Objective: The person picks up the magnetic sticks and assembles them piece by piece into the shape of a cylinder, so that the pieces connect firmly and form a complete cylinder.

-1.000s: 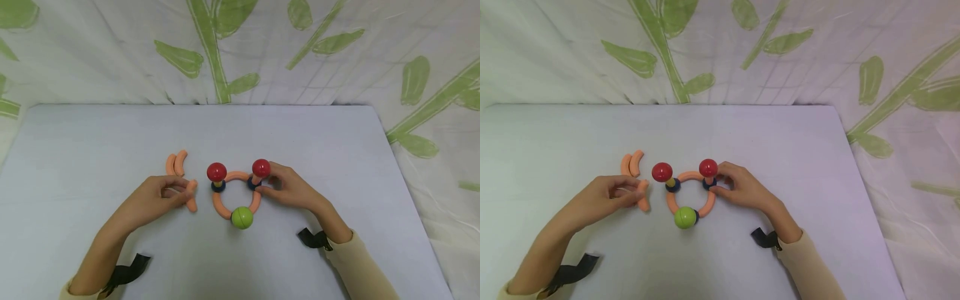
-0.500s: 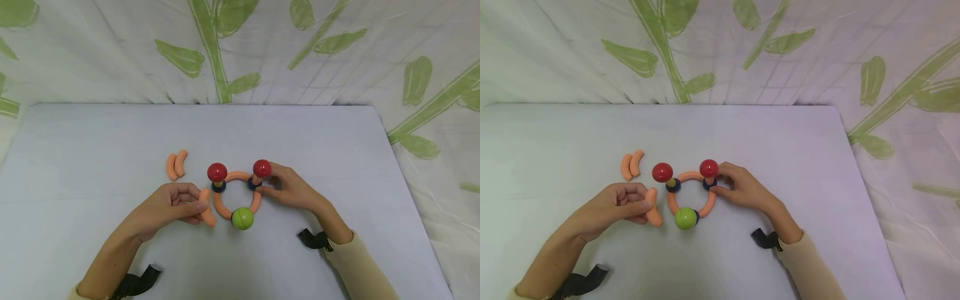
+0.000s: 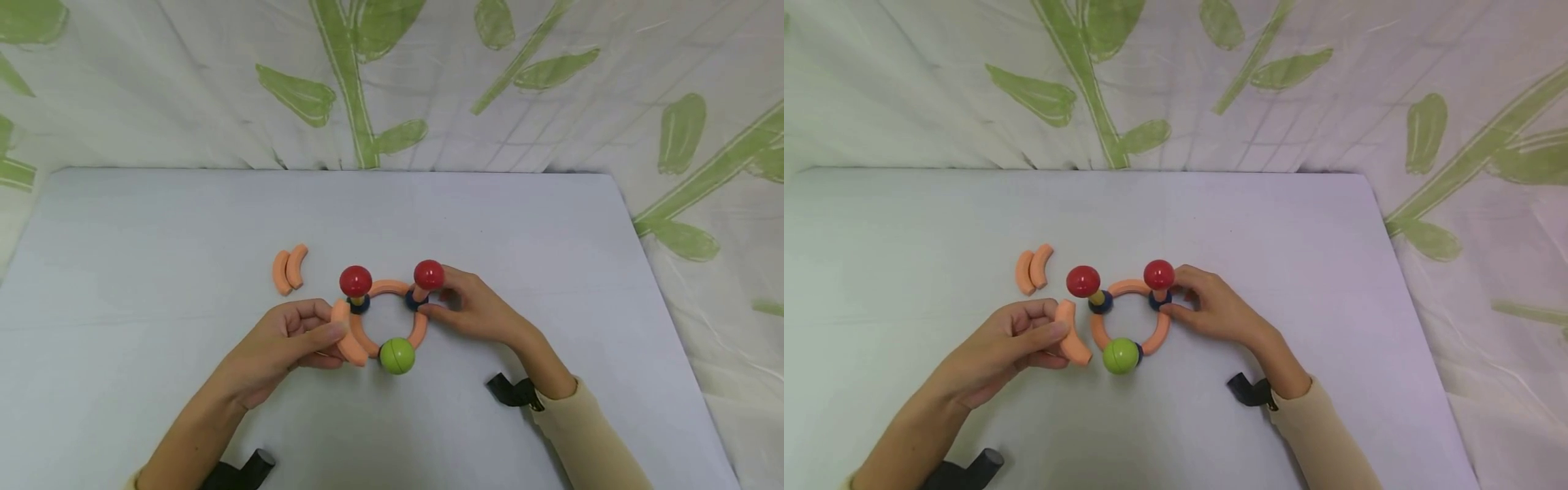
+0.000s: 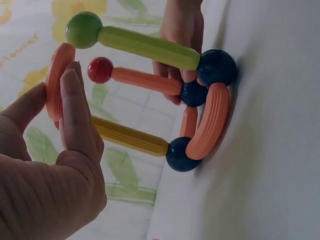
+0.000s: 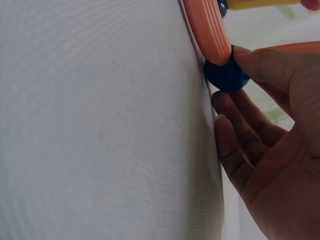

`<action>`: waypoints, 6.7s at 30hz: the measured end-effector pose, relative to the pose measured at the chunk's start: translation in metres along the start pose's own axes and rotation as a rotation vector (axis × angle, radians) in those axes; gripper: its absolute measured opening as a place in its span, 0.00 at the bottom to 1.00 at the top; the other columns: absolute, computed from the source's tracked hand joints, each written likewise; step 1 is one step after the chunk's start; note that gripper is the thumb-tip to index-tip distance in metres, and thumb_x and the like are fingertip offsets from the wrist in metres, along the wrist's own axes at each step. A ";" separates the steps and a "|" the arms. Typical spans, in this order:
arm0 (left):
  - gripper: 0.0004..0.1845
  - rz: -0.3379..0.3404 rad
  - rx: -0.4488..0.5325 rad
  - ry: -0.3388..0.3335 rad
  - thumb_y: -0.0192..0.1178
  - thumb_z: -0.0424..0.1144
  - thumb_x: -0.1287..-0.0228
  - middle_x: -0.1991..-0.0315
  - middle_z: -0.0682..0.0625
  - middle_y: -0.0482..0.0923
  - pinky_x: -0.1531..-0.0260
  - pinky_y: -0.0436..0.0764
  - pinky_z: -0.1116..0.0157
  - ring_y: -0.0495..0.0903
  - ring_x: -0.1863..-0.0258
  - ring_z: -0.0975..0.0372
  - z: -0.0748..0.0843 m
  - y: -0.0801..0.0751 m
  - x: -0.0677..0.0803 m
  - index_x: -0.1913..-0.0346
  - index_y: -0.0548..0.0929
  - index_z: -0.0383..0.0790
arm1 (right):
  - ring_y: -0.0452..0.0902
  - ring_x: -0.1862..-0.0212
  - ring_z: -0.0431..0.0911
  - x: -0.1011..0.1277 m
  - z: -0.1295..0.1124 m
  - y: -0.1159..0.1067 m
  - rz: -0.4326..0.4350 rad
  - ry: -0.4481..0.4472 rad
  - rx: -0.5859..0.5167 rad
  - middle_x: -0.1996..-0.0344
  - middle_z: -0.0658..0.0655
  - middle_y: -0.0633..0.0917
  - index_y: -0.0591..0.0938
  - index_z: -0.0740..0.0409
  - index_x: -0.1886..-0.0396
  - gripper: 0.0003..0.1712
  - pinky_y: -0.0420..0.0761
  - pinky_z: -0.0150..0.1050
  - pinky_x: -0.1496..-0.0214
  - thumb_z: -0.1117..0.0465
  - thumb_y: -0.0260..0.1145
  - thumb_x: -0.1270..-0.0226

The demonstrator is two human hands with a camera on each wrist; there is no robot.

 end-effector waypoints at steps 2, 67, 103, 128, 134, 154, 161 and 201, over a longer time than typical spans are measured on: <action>0.06 0.002 0.006 0.007 0.61 0.39 0.21 0.59 0.51 0.93 0.52 0.90 0.63 0.93 0.58 0.59 0.001 0.002 0.000 0.53 0.81 0.40 | 0.79 0.50 0.44 0.000 0.000 0.000 0.000 0.001 0.000 0.50 0.50 0.87 0.85 0.48 0.52 0.10 0.81 0.39 0.50 0.64 0.74 0.30; 0.22 -0.094 -0.190 0.053 0.56 0.42 0.17 0.48 0.42 0.89 0.49 0.90 0.55 0.90 0.49 0.49 0.004 0.015 0.003 0.33 0.73 0.29 | 0.78 0.53 0.44 0.000 -0.001 0.000 0.010 0.017 0.001 0.53 0.47 0.85 0.84 0.45 0.52 0.13 0.81 0.37 0.51 0.63 0.76 0.31; 0.21 0.018 -0.593 0.033 0.55 0.49 0.17 0.41 0.45 0.87 0.50 0.87 0.64 0.87 0.42 0.52 0.017 -0.037 0.018 0.30 0.78 0.42 | 0.77 0.57 0.42 0.027 -0.018 0.020 0.157 0.381 0.233 0.57 0.47 0.83 0.81 0.42 0.39 0.31 0.80 0.36 0.55 0.48 0.83 0.41; 0.23 0.081 -0.550 0.002 0.54 0.48 0.16 0.40 0.42 0.85 0.51 0.89 0.61 0.87 0.42 0.54 0.009 -0.058 0.006 0.29 0.76 0.40 | 0.77 0.62 0.41 0.012 -0.015 0.022 0.190 0.354 0.218 0.62 0.49 0.84 0.83 0.47 0.43 0.21 0.78 0.35 0.61 0.58 0.76 0.35; 0.23 0.106 -0.531 -0.014 0.54 0.49 0.16 0.41 0.42 0.85 0.52 0.89 0.62 0.87 0.44 0.54 0.006 -0.063 0.002 0.30 0.76 0.38 | 0.77 0.61 0.42 0.007 -0.013 0.018 0.164 0.368 0.192 0.61 0.50 0.85 0.84 0.47 0.43 0.20 0.79 0.36 0.59 0.57 0.76 0.33; 0.30 0.473 -0.922 0.041 0.50 0.59 0.17 0.49 0.44 0.85 0.59 0.81 0.62 0.86 0.52 0.53 0.029 -0.090 -0.014 0.30 0.77 0.39 | 0.83 0.60 0.41 0.005 -0.003 0.006 0.176 0.391 0.168 0.61 0.51 0.89 0.85 0.60 0.40 0.27 0.81 0.36 0.57 0.54 0.79 0.36; 0.39 0.566 -1.029 0.038 0.52 0.63 0.21 0.59 0.45 0.85 0.64 0.75 0.61 0.83 0.65 0.56 0.043 -0.094 -0.027 0.23 0.70 0.35 | 0.82 0.59 0.41 0.004 -0.002 0.005 0.125 0.327 0.150 0.60 0.51 0.88 0.84 0.61 0.39 0.26 0.81 0.33 0.58 0.57 0.77 0.34; 0.18 0.698 -1.240 0.192 0.66 0.52 0.26 0.70 0.44 0.78 0.80 0.68 0.63 0.77 0.74 0.55 0.042 -0.073 -0.037 0.53 0.92 0.39 | 0.82 0.57 0.42 0.008 0.001 0.002 0.098 0.344 0.104 0.57 0.51 0.88 0.84 0.58 0.42 0.21 0.81 0.34 0.57 0.56 0.75 0.30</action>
Point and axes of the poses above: each hand's wrist, its own x-axis away from the middle knuckle, its own y-axis out of the palm, z = x × y, the point moved 8 cm from there along -x, towards the middle knuckle
